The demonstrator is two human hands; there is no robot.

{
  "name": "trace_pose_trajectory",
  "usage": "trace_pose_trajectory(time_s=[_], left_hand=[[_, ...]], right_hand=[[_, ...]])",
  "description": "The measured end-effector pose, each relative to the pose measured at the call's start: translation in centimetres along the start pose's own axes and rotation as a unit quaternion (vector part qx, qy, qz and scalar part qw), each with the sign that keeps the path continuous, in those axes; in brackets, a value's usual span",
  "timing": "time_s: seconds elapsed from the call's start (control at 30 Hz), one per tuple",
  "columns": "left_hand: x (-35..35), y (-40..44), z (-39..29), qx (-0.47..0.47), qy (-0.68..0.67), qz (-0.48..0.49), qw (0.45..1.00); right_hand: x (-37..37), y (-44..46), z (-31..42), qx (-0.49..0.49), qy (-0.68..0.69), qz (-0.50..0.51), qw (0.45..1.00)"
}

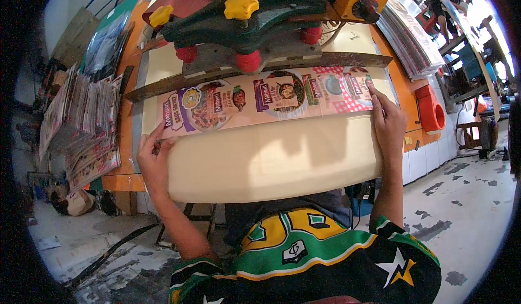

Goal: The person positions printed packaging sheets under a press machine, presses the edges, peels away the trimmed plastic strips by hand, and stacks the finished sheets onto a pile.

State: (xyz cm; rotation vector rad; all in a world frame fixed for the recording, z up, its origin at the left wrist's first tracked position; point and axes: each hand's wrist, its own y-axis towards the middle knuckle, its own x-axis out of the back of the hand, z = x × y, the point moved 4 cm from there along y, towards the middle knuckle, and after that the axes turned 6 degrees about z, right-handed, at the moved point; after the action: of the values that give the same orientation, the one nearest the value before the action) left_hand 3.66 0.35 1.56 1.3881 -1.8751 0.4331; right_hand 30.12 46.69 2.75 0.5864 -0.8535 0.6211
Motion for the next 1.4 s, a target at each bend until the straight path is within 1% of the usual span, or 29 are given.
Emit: trace_pose_trajectory(time_s=[0.07,0.2,0.27,0.37,0.43,0.5,0.63,0.73,0.8,0.83,0.9,1.03,1.13,1.3,1.4], left_hand=[[-0.2,-0.1,0.0,0.003,-0.004,-0.001,1.0],[-0.3,-0.1,0.1,0.002,-0.006,-0.004,1.0],[-0.3,-0.1,0.2,-0.004,0.005,-0.006,1.0],[-0.3,0.1,0.6,-0.007,0.012,-0.005,1.0],[-0.5,0.1,0.8,-0.003,0.008,-0.003,1.0],[-0.5,0.0,0.8,0.004,0.009,-0.003,1.0],[-0.3,0.0,0.0,-0.017,0.002,-0.006,1.0],[-0.4,0.0,0.7,-0.001,0.012,-0.001,1.0],[-0.4,-0.1,0.4,-0.01,0.001,-0.002,1.0],[-0.5,-0.1,0.5,-0.01,0.001,0.0,1.0],[-0.4,-0.1,0.4,-0.046,0.012,-0.011,0.999],[-0.1,0.0,0.4,-0.025,0.035,-0.004,0.999],[-0.2,0.0,0.7,-0.015,0.025,0.0,1.0],[-0.3,0.0,0.7,-0.026,0.009,-0.004,1.0],[-0.3,0.0,0.7,-0.009,-0.01,-0.002,1.0]], right_hand=[[-0.2,0.0,-0.6,0.014,-0.028,-0.006,0.999],[-0.2,0.0,-0.5,0.013,-0.034,-0.012,0.999],[-0.3,0.0,-0.5,0.032,-0.013,-0.029,0.999],[0.1,-0.1,0.3,0.003,0.006,-0.012,1.0],[0.2,-0.2,0.4,-0.008,0.014,-0.019,1.0],[0.0,-0.2,0.2,0.023,0.008,-0.033,0.999],[0.1,-0.1,0.3,0.004,0.006,-0.027,1.0],[-0.2,-0.1,-0.3,-0.011,-0.004,-0.014,1.0],[-0.4,-0.1,-0.7,0.02,-0.008,-0.044,0.999],[-0.4,-0.2,-0.8,0.019,-0.009,-0.043,0.999],[-0.3,-0.1,-0.8,0.031,-0.02,-0.047,0.998],[-0.2,0.0,-0.5,0.023,-0.032,-0.036,0.999],[-0.1,-0.1,-0.2,0.01,-0.025,-0.031,0.999],[0.0,-0.1,0.1,-0.011,-0.025,-0.011,1.0],[0.0,-0.1,-0.1,-0.003,-0.033,-0.012,0.999]])
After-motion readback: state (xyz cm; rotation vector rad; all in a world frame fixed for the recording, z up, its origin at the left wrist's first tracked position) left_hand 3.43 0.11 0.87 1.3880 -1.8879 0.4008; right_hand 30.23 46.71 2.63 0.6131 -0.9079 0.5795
